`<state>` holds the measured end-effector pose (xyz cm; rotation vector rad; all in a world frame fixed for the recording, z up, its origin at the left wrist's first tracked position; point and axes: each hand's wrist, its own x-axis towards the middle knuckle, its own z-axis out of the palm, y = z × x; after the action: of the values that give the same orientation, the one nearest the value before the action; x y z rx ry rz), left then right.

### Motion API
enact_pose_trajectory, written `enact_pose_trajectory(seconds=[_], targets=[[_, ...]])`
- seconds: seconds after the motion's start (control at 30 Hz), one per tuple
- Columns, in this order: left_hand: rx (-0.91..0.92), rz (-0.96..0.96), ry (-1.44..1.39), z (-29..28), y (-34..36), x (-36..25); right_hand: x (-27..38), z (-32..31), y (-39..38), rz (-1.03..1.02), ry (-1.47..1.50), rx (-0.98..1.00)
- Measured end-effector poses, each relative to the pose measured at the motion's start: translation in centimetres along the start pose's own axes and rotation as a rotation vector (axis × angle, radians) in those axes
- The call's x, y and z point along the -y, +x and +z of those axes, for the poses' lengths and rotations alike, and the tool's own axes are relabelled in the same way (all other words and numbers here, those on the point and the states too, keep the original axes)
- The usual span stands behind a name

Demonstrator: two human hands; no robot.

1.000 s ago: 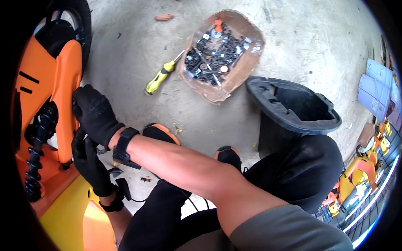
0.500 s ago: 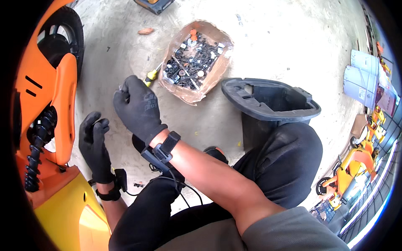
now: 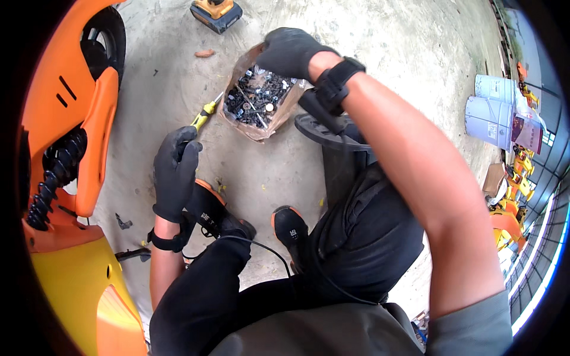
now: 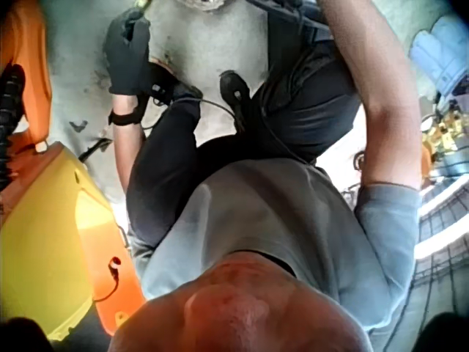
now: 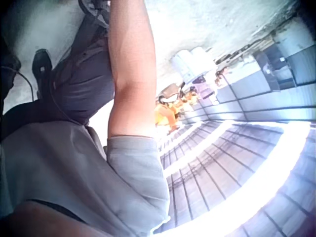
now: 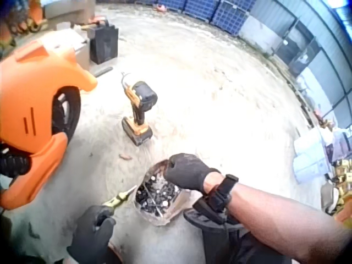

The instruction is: The person picks up a small screw and a bracket from a box on the floor, then uses a screwdriver to attach them to the frame of an orange scooter.

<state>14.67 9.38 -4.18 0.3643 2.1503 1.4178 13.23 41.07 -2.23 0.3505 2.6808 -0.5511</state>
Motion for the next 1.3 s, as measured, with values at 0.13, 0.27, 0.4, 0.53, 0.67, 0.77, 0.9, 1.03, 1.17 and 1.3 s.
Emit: enact_pose_trajectory(seconds=[0.13,0.27,0.4,0.53,0.67,0.77,0.9,1.03,1.17,1.3], targets=[[-0.008,-0.005,0.035,0.0,-0.6,1.3,-3.2,1.9,-0.9,0.113,0.078,0.139],[-0.063,-0.077,-0.015,-0.6,-1.7,2.8,-3.5,3.6,-0.1,0.138,0.163,0.232],[-0.051,-0.099,-0.049,-0.1,-1.8,3.8,-4.4,4.7,0.6,0.033,0.063,0.084],[-0.03,-0.117,0.001,-0.7,-1.6,3.9,-4.9,5.3,0.4,0.042,0.14,-0.061],[-0.028,-0.145,-0.038,-1.0,-1.8,4.3,-4.9,6.0,0.2,0.005,0.163,0.048],[-0.005,-0.135,-0.02,-0.4,-1.7,4.4,-5.6,7.2,0.3,-0.179,0.035,0.058],[0.005,-0.111,0.001,-0.5,-1.8,4.6,-4.9,8.1,1.1,-0.178,-0.017,0.184],[0.011,-0.116,0.012,-0.6,-1.9,5.0,-4.4,8.6,1.4,-0.126,-0.098,0.294],[0.014,-0.119,0.039,-0.6,-2.1,4.8,-3.6,10.2,1.9,-0.212,-0.299,0.452],[-0.005,-0.122,0.076,-0.8,-2.5,5.0,-2.8,11.8,2.0,-0.329,-0.404,0.431]])
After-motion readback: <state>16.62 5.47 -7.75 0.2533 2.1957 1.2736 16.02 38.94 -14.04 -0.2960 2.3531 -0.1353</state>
